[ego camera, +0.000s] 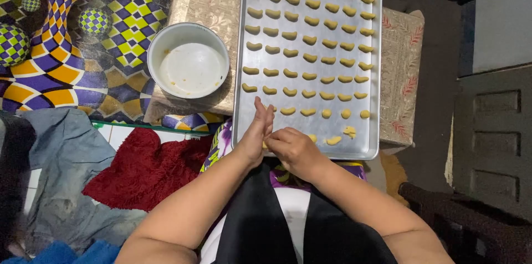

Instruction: Shaping small pieces of dough into crescents by rolling them between palms and arranging them on a baking tray.

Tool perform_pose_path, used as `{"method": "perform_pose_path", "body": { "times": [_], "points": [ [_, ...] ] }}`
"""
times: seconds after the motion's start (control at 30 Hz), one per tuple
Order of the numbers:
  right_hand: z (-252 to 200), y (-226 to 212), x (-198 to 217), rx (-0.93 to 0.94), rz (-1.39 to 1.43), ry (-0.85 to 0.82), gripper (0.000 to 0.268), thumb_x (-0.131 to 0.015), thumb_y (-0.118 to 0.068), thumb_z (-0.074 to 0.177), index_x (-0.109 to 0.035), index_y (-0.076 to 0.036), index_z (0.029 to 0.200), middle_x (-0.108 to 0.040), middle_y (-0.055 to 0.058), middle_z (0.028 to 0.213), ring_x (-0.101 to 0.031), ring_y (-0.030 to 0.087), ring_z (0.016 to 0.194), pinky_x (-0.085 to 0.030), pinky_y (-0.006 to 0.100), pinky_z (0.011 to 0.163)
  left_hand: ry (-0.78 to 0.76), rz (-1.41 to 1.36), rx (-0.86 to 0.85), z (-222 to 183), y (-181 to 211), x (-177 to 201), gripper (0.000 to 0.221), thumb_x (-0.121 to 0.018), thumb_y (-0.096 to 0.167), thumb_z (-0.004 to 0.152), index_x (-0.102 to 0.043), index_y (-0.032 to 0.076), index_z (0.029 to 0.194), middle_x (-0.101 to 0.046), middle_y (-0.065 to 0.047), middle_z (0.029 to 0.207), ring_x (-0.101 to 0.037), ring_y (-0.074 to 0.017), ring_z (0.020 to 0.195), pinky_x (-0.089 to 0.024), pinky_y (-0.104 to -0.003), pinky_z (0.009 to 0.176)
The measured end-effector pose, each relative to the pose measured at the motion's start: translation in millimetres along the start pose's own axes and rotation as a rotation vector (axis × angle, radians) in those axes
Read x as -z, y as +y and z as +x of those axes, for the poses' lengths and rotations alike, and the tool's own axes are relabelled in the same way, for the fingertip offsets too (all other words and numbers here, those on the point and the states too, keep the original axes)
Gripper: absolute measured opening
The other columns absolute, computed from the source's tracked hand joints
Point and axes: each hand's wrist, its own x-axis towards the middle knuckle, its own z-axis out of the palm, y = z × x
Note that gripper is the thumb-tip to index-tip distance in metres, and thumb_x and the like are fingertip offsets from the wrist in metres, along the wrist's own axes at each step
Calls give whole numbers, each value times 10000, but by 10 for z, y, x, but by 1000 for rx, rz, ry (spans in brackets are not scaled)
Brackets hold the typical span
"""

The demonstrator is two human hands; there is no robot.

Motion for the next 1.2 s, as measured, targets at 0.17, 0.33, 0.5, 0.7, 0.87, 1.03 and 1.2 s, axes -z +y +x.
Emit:
{"method": "perform_pose_path", "body": {
  "times": [0.17,0.33,0.5,0.7,0.87,1.03,1.2],
  "points": [
    [-17,73,-29,20,-13,-41,92,-675,-24,917,-745,-84,924,-702,68,862,-700,262,790,-574,323,724,-5,123,68,192,-271,204,1011,-299,755,953,234,182,1593,173,-234,1659,100,-478,1515,-21,-642,1196],
    [-61,243,-14,-27,37,-42,58,-701,-30,901,-727,-35,953,-709,142,932,-711,339,899,-578,415,792,85,44,65,306,-250,310,1012,-241,773,949,280,170,1572,251,-234,1636,140,-523,1488,-10,-675,1183],
    [-351,681,-188,-329,63,64,140,-771,-139,888,-772,-96,1021,-699,71,898,-703,272,887,-572,364,797,288,-139,-192,280,-49,405,894,-303,668,1014,11,104,1632,13,-243,1680,20,-435,1537,20,-541,1236],
    [-362,768,-357,-400,53,4,170,-768,-73,867,-792,-81,1034,-714,110,889,-704,309,896,-571,381,814,356,-197,-186,367,-60,523,735,-563,451,1016,-305,76,1593,-379,-90,1367,-371,-203,1279,-291,-377,1158],
    [-410,858,-491,-393,-1,-42,166,-782,-118,860,-798,-125,1025,-720,89,877,-683,303,874,-553,381,803,379,-257,-149,372,-58,467,702,-592,430,1002,-353,81,1562,-420,-124,1474,-357,-246,1364,-194,-471,1197],
    [-396,900,-633,-367,-57,-55,163,-793,-181,849,-796,-152,1009,-726,75,883,-678,306,891,-547,390,807,435,-248,-161,382,-28,518,664,-611,421,999,-395,104,1541,-474,-71,1387,-404,-206,1289,-246,-427,1152],
    [-242,1047,-907,-289,-149,5,169,-774,-291,876,-790,-196,1015,-710,36,973,-648,286,981,-526,389,842,482,-239,-227,356,-10,563,610,-619,355,1012,-427,40,1497,-496,-76,1306,-451,-178,1217,-343,-356,1096]
  ]
}}
